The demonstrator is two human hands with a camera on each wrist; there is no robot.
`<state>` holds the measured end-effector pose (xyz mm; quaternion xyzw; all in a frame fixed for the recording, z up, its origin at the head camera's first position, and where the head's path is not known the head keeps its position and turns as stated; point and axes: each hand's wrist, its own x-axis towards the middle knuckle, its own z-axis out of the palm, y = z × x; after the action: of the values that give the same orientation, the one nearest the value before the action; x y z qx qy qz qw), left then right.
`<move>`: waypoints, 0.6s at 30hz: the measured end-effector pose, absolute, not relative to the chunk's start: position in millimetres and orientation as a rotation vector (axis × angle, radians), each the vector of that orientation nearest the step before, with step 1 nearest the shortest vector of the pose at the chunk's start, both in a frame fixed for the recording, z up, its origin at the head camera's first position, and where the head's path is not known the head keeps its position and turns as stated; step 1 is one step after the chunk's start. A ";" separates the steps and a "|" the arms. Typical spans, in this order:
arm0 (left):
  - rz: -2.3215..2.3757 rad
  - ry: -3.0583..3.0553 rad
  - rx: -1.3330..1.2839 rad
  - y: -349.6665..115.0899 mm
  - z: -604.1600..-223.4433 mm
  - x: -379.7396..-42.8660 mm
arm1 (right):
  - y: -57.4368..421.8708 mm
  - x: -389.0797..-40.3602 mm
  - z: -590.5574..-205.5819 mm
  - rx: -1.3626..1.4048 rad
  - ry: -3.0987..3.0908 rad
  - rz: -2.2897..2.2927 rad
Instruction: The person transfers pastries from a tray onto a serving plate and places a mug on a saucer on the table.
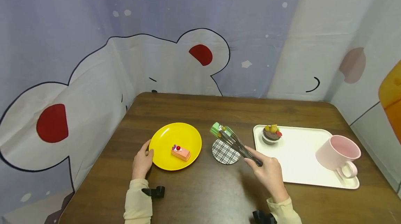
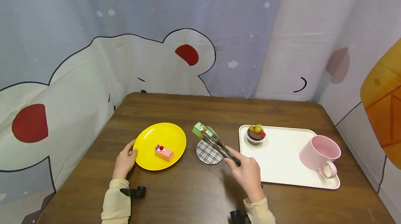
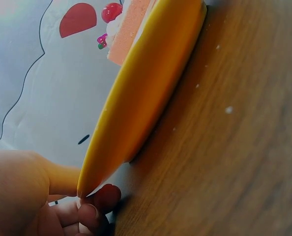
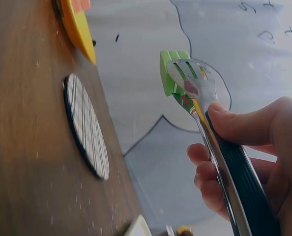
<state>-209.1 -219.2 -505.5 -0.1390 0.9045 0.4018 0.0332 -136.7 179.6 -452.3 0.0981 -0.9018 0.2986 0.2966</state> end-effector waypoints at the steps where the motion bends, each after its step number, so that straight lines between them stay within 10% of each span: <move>1: 1.237 2.787 -0.426 -219.2 -505.2 -208.6 | 176.8 -138.7 -451.8 0.264 -2.400 0.795; 18: 1.246 2.786 -0.414 -218.0 -503.1 -207.8 | 125.2 -168.5 -458.9 0.349 -2.531 0.808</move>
<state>-207.8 -218.0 -503.1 -0.1343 0.9042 0.4043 0.0309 -168.5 125.2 -458.9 0.1268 -0.9195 0.2935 0.2288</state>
